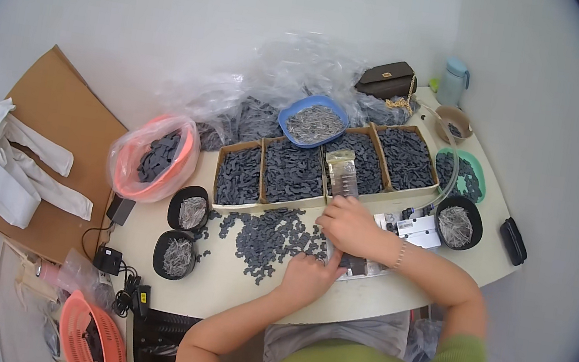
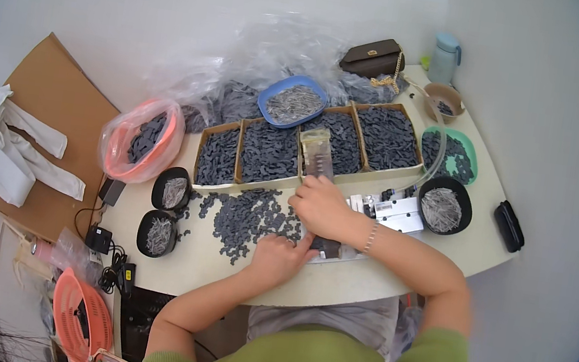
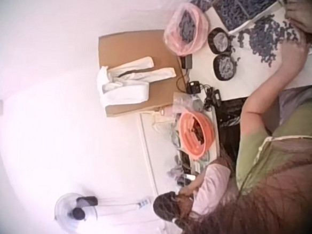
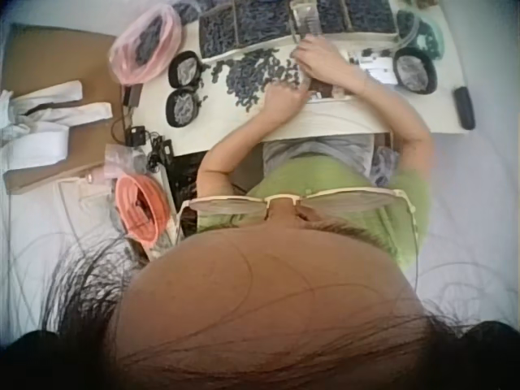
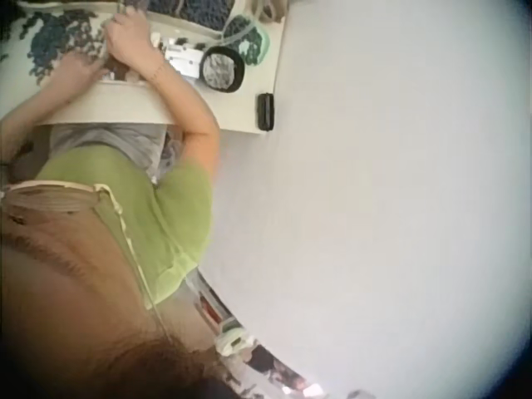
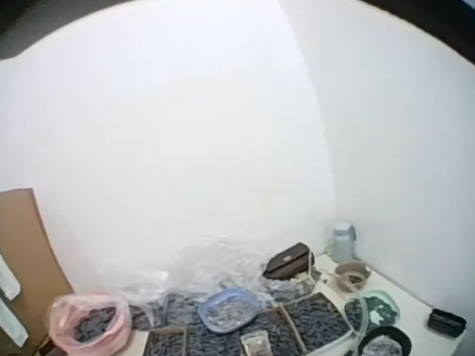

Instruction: The person picks up grey metal hardware parts from the table and places them into the compartments of a specialized sorting tray.

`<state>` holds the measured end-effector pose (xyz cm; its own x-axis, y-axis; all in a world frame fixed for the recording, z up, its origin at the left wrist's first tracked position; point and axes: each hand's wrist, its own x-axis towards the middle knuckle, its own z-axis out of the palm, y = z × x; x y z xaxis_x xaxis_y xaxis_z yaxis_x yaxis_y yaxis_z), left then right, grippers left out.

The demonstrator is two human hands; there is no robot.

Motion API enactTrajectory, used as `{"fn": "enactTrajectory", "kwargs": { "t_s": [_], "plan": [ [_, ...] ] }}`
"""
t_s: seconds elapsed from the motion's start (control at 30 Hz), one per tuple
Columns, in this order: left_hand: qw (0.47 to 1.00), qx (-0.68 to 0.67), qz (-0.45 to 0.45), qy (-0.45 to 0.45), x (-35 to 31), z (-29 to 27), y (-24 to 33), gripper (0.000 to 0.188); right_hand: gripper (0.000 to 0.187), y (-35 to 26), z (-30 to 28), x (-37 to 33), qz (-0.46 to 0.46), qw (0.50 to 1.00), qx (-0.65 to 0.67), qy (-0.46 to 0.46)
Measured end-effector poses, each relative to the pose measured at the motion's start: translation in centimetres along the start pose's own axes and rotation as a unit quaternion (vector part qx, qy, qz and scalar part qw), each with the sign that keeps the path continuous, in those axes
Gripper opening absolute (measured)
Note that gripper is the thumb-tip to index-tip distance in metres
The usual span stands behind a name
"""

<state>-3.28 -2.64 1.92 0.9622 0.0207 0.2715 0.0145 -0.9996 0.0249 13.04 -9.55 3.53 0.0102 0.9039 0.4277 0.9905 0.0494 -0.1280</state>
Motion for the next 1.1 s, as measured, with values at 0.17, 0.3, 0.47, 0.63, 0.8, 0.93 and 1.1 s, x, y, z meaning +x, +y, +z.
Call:
{"fn": "enactTrajectory", "kwargs": {
  "t_s": [0.17,0.3,0.47,0.63,0.8,0.93,1.1],
  "plan": [
    [0.996,-0.058,-0.042,0.054,0.4,-1.3,-3.5,0.014,0.012,-0.8,2.5,1.9,-0.016,0.992,-0.115,-0.047],
    [0.992,-0.089,-0.024,0.088,0.7,-0.5,-8.9,0.016,0.011,-0.4,1.7,1.8,0.001,1.000,0.014,-0.022],
    [0.979,-0.180,-0.046,0.084,0.6,0.4,-10.5,0.015,0.012,0.1,-3.3,-0.3,0.103,0.988,0.111,-0.043],
    [0.940,-0.294,-0.135,0.111,2.5,-0.5,-7.2,0.010,0.021,-0.7,-1.6,-4.9,-0.036,0.999,-0.008,-0.032],
    [0.885,-0.444,-0.121,0.067,3.4,1.5,-4.9,0.011,0.028,-2.7,-2.4,-6.1,-0.068,0.996,-0.054,0.003],
    [0.894,-0.431,-0.109,0.055,4.2,2.5,-3.3,0.013,0.026,-0.7,-3.7,-7.0,-0.020,0.998,0.043,0.032],
    [0.949,-0.289,-0.020,0.122,3.5,2.9,-3.5,0.014,0.020,4.4,-8.2,-9.7,0.143,0.984,0.011,0.108]
  ]
}}
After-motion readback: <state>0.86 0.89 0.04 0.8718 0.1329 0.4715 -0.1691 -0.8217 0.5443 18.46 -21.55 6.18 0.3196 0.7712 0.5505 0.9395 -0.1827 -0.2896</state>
